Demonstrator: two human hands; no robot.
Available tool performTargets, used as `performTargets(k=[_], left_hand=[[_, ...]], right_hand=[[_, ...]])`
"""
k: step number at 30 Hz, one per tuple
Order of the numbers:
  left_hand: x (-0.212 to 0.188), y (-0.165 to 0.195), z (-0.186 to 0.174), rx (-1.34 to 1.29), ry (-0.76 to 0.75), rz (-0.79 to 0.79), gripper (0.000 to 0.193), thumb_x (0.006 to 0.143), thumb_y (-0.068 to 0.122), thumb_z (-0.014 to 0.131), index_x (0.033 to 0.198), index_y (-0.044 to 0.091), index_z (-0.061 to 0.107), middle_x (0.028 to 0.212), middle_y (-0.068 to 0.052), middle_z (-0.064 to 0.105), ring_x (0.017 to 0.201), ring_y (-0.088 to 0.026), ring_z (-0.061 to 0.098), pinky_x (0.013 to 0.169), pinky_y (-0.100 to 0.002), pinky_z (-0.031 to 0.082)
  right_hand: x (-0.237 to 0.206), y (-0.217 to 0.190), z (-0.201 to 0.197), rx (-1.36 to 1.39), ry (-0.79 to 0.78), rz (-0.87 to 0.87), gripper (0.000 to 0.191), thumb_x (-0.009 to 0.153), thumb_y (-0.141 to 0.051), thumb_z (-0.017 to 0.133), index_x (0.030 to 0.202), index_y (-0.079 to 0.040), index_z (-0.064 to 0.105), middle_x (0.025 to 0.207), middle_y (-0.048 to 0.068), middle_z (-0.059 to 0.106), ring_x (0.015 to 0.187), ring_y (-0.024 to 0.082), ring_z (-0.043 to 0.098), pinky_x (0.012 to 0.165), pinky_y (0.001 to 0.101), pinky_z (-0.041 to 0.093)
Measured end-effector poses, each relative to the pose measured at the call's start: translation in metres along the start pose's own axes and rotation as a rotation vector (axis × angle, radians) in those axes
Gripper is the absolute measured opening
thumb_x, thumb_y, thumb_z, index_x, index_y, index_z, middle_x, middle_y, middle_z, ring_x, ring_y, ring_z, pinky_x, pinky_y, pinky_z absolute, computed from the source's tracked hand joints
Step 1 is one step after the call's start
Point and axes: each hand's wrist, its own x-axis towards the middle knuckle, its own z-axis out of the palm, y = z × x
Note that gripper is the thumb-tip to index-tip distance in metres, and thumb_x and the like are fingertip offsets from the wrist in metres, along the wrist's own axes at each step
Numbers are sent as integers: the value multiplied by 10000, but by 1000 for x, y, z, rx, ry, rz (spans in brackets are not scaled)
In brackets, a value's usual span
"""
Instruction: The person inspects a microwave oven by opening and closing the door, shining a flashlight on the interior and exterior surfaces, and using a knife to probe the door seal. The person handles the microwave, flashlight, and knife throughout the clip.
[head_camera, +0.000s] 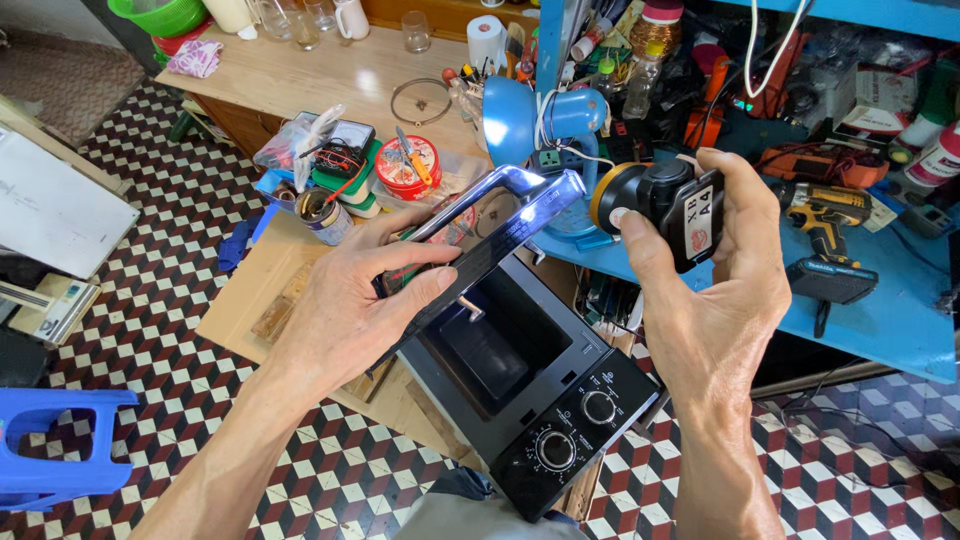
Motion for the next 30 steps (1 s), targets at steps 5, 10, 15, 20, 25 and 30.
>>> performTargets(k=[5, 10, 15, 20, 25, 30], left_hand=[[-2, 2, -1, -32, 0, -2, 274, 878, 229, 744, 1135, 140, 777, 1428, -57, 630, 1308, -222, 587, 948, -345, 512], [-3, 1, -1, -21, 14, 79, 260, 904, 217, 746, 1147, 128, 773, 1418, -66, 643, 1326, -226, 592, 1034, -347, 487], [-2, 0, 0, -30, 1, -19, 261, 883, 229, 746, 1131, 155, 779, 1426, -55, 623, 1301, -212, 590, 865, -337, 532], [0, -1, 1, -14, 0, 38, 257, 892, 213, 750, 1135, 135, 777, 1419, -92, 621, 1337, -235, 571, 1036, -357, 484], [1, -2, 3, -37, -8, 26, 261, 900, 219, 741, 1146, 133, 768, 1438, -109, 615, 1346, -249, 567, 1083, -364, 448], [9, -4, -4, 4, 15, -4, 261, 916, 222, 731, 1158, 127, 761, 1432, -148, 593, 1355, -255, 541, 1080, -368, 425]], right_hand=[[0, 0, -1, -47, 0, 10, 532, 1000, -59, 792, 1466, -3, 541, 1334, 88, 631, 1173, 136, 674, 1001, 275, 586], [2, 0, -1, -57, 7, 28, 527, 983, -72, 795, 1446, -14, 549, 1318, 83, 634, 1140, 134, 676, 967, 271, 588], [5, 2, -1, -61, 3, 26, 506, 987, -77, 794, 1428, -10, 554, 1347, 87, 608, 1162, 138, 670, 981, 277, 585], [7, 6, -2, -45, 6, 27, 521, 991, -79, 795, 1449, -15, 554, 1352, 82, 608, 1172, 140, 672, 996, 274, 577], [6, 13, -4, -58, 13, 37, 532, 975, -93, 809, 1435, -19, 552, 1327, 77, 630, 1147, 141, 676, 973, 274, 580], [8, 18, -5, -55, 5, 46, 546, 969, -100, 812, 1443, -23, 551, 1312, 91, 646, 1136, 144, 674, 967, 281, 577]])
